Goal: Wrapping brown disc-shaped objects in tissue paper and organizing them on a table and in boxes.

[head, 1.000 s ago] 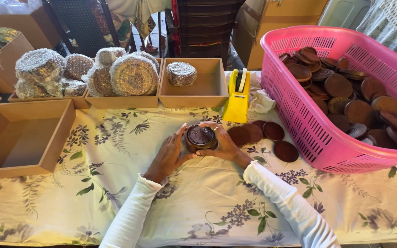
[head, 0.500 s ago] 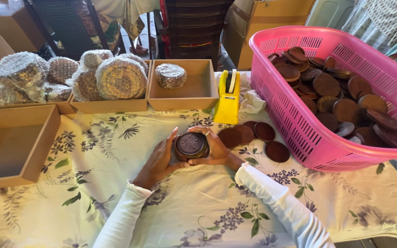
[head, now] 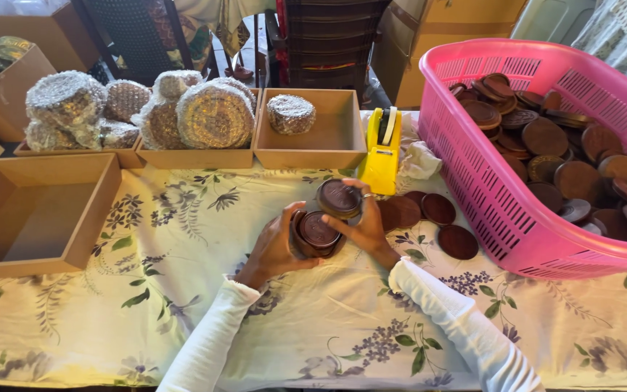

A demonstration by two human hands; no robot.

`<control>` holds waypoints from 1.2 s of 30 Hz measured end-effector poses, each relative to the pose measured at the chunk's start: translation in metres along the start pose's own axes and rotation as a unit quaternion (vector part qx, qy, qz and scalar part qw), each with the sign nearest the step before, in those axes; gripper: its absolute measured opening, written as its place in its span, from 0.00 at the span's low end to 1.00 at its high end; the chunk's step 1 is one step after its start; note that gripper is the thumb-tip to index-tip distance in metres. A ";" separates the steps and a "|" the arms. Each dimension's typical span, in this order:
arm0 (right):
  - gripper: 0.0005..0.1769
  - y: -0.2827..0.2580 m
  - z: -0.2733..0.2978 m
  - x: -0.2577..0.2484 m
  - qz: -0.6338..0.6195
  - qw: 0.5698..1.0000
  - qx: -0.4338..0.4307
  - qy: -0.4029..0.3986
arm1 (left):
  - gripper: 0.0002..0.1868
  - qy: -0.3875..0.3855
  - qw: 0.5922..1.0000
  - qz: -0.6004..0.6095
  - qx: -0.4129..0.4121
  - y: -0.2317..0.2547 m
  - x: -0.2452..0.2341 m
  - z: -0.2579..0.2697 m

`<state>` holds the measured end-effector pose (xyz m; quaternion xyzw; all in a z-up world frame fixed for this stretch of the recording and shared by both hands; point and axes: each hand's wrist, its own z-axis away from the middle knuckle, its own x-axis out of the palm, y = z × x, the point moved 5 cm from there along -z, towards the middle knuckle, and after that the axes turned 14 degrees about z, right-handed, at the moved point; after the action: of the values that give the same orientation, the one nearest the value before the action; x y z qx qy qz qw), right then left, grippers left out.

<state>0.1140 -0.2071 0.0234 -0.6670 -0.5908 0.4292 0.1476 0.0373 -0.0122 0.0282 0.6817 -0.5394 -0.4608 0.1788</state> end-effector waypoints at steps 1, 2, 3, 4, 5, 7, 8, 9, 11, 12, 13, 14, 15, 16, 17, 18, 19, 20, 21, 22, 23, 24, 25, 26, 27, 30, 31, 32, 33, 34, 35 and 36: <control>0.46 0.000 0.000 -0.005 0.051 0.997 0.029 0.043 | 0.63 0.015 1.000 0.002 -0.025 0.000 -0.002 0.000; 0.46 0.001 0.000 -0.005 0.050 0.998 0.029 0.040 | 0.63 0.018 0.999 0.002 -0.027 -0.001 -0.006 0.000; 0.43 0.000 0.000 -0.008 0.092 0.993 0.011 0.068 | 0.63 0.017 0.999 -0.006 -0.033 -0.002 -0.010 0.000; 0.40 -0.001 0.000 -0.011 0.134 0.986 -0.007 0.096 | 0.62 0.016 0.999 -0.013 -0.039 -0.004 -0.013 -0.001; 0.40 0.001 -0.002 -0.009 0.133 0.987 -0.008 0.094 | 0.62 0.018 0.999 -0.013 -0.040 -0.010 -0.016 0.000; 0.40 0.018 -0.003 -0.006 0.181 0.975 0.109 0.069 | 0.65 0.022 0.998 -0.041 -0.042 -0.022 -0.022 0.001; 0.40 0.021 -0.002 -0.005 0.180 0.975 0.109 0.068 | 0.65 0.023 0.998 -0.041 -0.043 -0.028 -0.023 0.002; 0.40 0.023 -0.002 -0.004 0.236 0.965 0.091 0.071 | 0.64 0.025 0.998 -0.047 -0.038 -0.033 -0.025 0.002; 0.41 0.016 -0.003 -0.003 0.291 0.951 0.073 0.073 | 0.63 0.026 0.998 -0.054 -0.034 -0.038 -0.027 0.004; 0.42 0.010 -0.003 -0.001 0.322 0.941 0.097 0.040 | 0.63 0.022 0.998 -0.062 -0.019 -0.036 -0.028 0.004; 0.43 0.005 -0.004 0.000 0.353 0.928 0.120 0.008 | 0.62 0.018 0.997 -0.070 -0.002 -0.034 -0.028 0.004; 0.43 0.009 -0.004 0.001 0.353 0.928 0.120 0.008 | 0.62 0.018 0.997 -0.071 -0.002 -0.030 -0.028 0.004; 0.43 0.012 -0.003 0.003 0.366 0.924 0.106 0.002 | 0.64 0.014 0.997 -0.075 -0.003 -0.026 -0.028 0.003; 0.42 0.016 -0.003 0.005 0.380 0.920 0.092 -0.005 | 0.66 0.011 0.997 -0.079 -0.004 -0.022 -0.028 0.002; 0.42 0.029 0.000 0.003 0.381 0.920 0.092 -0.004 | 0.66 0.011 0.997 -0.079 -0.003 -0.022 -0.027 0.002; 0.37 0.036 0.003 -0.001 0.288 0.956 0.039 0.051 | 0.66 0.016 0.997 -0.070 -0.024 -0.024 -0.026 0.002; 0.32 0.043 0.007 -0.006 0.190 0.976 -0.014 0.105 | 0.65 0.020 0.997 -0.061 -0.046 -0.026 -0.026 0.002; 0.32 0.028 0.007 -0.009 0.190 0.976 -0.014 0.106 | 0.65 0.020 0.997 -0.061 -0.045 -0.026 -0.025 0.002; 0.36 0.006 0.007 -0.007 0.145 0.983 -0.084 0.075 | 0.64 0.031 0.998 -0.044 -0.036 -0.025 -0.025 0.002; 0.40 -0.015 0.009 -0.006 0.099 0.982 -0.152 0.043 | 0.64 0.041 0.998 -0.026 -0.027 -0.023 -0.025 0.002; 0.40 -0.032 0.007 -0.007 0.099 0.982 -0.153 0.043 | 0.64 0.041 0.998 -0.026 -0.026 -0.019 -0.024 0.001; 0.48 -0.055 0.007 0.000 0.166 0.960 -0.223 -0.022 | 0.65 0.042 0.997 -0.067 0.001 -0.011 -0.024 0.001; 0.56 -0.076 0.010 0.008 0.230 0.925 -0.290 -0.086 | 0.66 0.042 0.993 -0.108 0.029 -0.003 -0.023 0.001; 0.56 -0.072 0.012 0.011 0.230 0.925 -0.291 -0.085 | 0.66 0.042 0.993 -0.109 0.029 0.001 -0.023 0.001; 0.55 -0.067 0.016 0.015 0.266 0.911 -0.298 -0.101 | 0.67 0.041 0.991 -0.119 0.043 0.007 -0.022 0.001; 0.57 -0.066 0.015 0.019 0.300 0.904 -0.282 -0.119 | 0.69 0.031 0.988 -0.130 0.074 0.013 -0.020 0.002; 0.59 -0.067 0.012 0.017 0.297 0.911 -0.261 -0.120 | 0.70 0.024 0.987 -0.132 0.090 0.014 -0.019 0.002; 0.59 -0.065 0.013 0.018 0.298 0.910 -0.261 -0.120 | 0.70 0.024 0.987 -0.132 0.091 0.015 -0.020 0.002; 0.60 -0.062 0.013 0.018 0.304 0.909 -0.261 -0.117 | 0.70 0.021 0.986 -0.130 0.099 0.017 -0.020 0.003; 0.60 -0.060 0.014 0.019 0.310 0.907 -0.262 -0.115 | 0.69 0.018 0.986 -0.129 0.106 0.019 -0.020 0.003; 0.60 -0.056 0.015 0.020 0.311 0.906 -0.262 -0.115 | 0.69 0.019 0.986 -0.128 0.107 0.024 -0.021 0.004; 0.59 -0.054 0.017 0.019 0.308 0.905 -0.278 -0.092 | 0.67 0.016 0.980 -0.139 0.142 0.032 -0.021 0.006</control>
<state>0.0645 -0.1816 0.0436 -0.7873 -0.4618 0.3314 -0.2387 0.0147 -0.0031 0.0579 0.7761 -0.4960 -0.3888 0.0229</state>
